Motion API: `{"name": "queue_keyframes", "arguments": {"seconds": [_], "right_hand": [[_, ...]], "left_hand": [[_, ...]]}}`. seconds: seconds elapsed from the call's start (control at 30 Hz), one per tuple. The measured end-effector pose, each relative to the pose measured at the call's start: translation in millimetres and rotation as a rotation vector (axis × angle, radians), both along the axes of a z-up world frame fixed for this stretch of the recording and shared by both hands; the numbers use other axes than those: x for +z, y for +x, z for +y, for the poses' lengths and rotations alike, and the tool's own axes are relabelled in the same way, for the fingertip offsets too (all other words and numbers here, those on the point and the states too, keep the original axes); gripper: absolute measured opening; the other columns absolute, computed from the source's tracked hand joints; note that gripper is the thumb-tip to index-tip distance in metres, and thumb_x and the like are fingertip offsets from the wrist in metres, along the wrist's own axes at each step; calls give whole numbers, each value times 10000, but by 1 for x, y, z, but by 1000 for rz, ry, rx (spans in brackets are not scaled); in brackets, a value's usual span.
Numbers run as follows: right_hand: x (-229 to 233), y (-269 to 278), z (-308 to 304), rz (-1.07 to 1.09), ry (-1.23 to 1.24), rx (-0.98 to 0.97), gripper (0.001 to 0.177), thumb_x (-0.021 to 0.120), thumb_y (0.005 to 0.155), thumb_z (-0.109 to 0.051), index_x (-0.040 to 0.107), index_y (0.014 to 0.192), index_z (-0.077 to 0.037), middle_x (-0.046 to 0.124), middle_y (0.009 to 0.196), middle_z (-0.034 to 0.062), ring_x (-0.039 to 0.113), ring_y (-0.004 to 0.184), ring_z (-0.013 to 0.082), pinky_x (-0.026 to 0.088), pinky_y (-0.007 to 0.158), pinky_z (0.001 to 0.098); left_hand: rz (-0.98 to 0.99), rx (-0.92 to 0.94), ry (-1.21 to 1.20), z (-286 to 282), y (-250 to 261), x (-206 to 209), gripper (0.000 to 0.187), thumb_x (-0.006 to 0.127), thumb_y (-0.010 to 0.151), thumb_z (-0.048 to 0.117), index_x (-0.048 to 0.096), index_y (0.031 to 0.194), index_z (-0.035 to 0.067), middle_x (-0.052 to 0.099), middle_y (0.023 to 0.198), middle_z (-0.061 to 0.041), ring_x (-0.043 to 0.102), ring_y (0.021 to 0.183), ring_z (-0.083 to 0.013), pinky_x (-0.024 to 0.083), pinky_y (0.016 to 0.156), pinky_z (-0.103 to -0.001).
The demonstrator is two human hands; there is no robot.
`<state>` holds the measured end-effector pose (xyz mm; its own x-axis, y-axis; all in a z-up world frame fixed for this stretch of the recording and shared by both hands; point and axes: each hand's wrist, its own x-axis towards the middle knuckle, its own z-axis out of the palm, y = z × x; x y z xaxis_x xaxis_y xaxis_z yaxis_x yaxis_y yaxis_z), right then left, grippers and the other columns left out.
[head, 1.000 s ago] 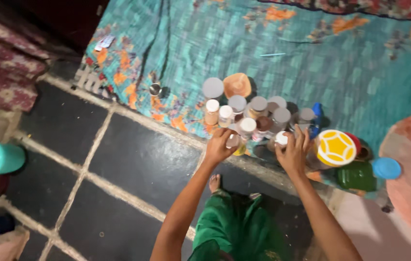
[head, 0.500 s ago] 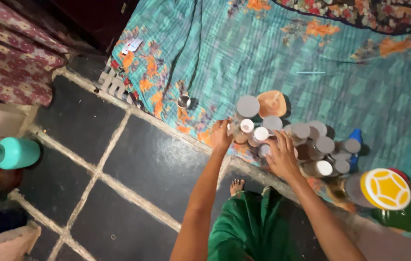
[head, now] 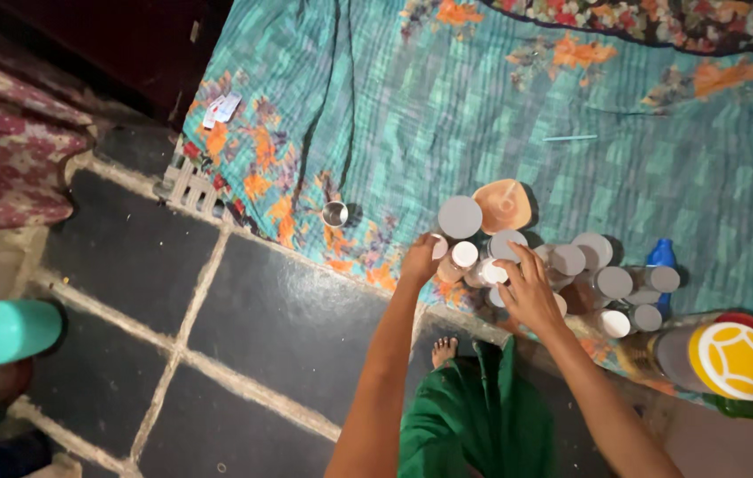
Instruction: The person repeatedly moves various jars and containers from a wall shelf to a nearby bed and back again. They handle items one by one, including a large container with a pink lid and a green bottle, without any clear sorting or final arrangement.
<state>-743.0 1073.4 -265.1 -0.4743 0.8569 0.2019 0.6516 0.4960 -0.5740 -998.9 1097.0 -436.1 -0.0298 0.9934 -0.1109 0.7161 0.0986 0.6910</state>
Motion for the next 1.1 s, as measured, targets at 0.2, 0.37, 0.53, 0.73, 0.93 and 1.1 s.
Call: {"name": "queue_keyframes", "arguments": {"seconds": [0.2, 0.37, 0.53, 0.73, 0.93, 1.1], "right_hand": [[0, 3, 4, -44, 46, -4, 465, 729, 782, -98, 602, 1228, -132, 426, 1509, 197, 404, 1399, 438, 371, 1150, 540], [9, 27, -7, -120, 82, -85, 490, 737, 796, -169, 587, 1260, -125, 400, 1533, 200, 363, 1437, 444, 311, 1175, 602], [31, 76, -28, -253, 132, -261, 591, 739, 808, -251, 568, 1364, -146, 343, 1601, 187, 291, 1499, 439, 201, 1191, 700], [85, 163, -89, -251, 218, -472, 650, 723, 864, -262, 521, 1474, -158, 304, 1652, 196, 216, 1554, 447, 140, 1201, 736], [136, 264, -216, -253, 301, -686, 638, 717, 854, -267, 515, 1453, -184, 302, 1646, 189, 214, 1558, 447, 142, 1211, 724], [167, 350, -362, -291, 303, -911, 639, 712, 849, -229, 521, 1457, -173, 296, 1638, 181, 199, 1554, 442, 125, 1205, 713]], "left_hand": [[71, -52, -114, 3, -4, 11, 688, 771, 738, 116, 520, 1378, 103, 440, 1523, -235, 504, 1327, -421, 450, 1069, -474], [143, -75, 63, -1, 22, 34, 629, 761, 805, 147, 529, 1388, 110, 399, 1564, -258, 447, 1394, -452, 398, 1089, -556], [-14, -148, 376, -6, 88, 93, 632, 730, 839, 154, 512, 1432, 135, 317, 1642, -241, 361, 1479, -453, 361, 1173, -584], [-31, -296, 571, -48, 214, 187, 606, 688, 947, 216, 474, 1507, 129, 215, 1693, -239, 256, 1558, -429, 240, 1212, -638], [-94, -536, 669, -152, 347, 253, 590, 676, 967, 266, 479, 1509, 141, 215, 1698, -224, 249, 1571, -409, 225, 1226, -641], [-167, -813, 691, -266, 461, 288, 621, 695, 936, 301, 484, 1496, 139, 225, 1678, -231, 252, 1554, -407, 196, 1206, -662]]}}
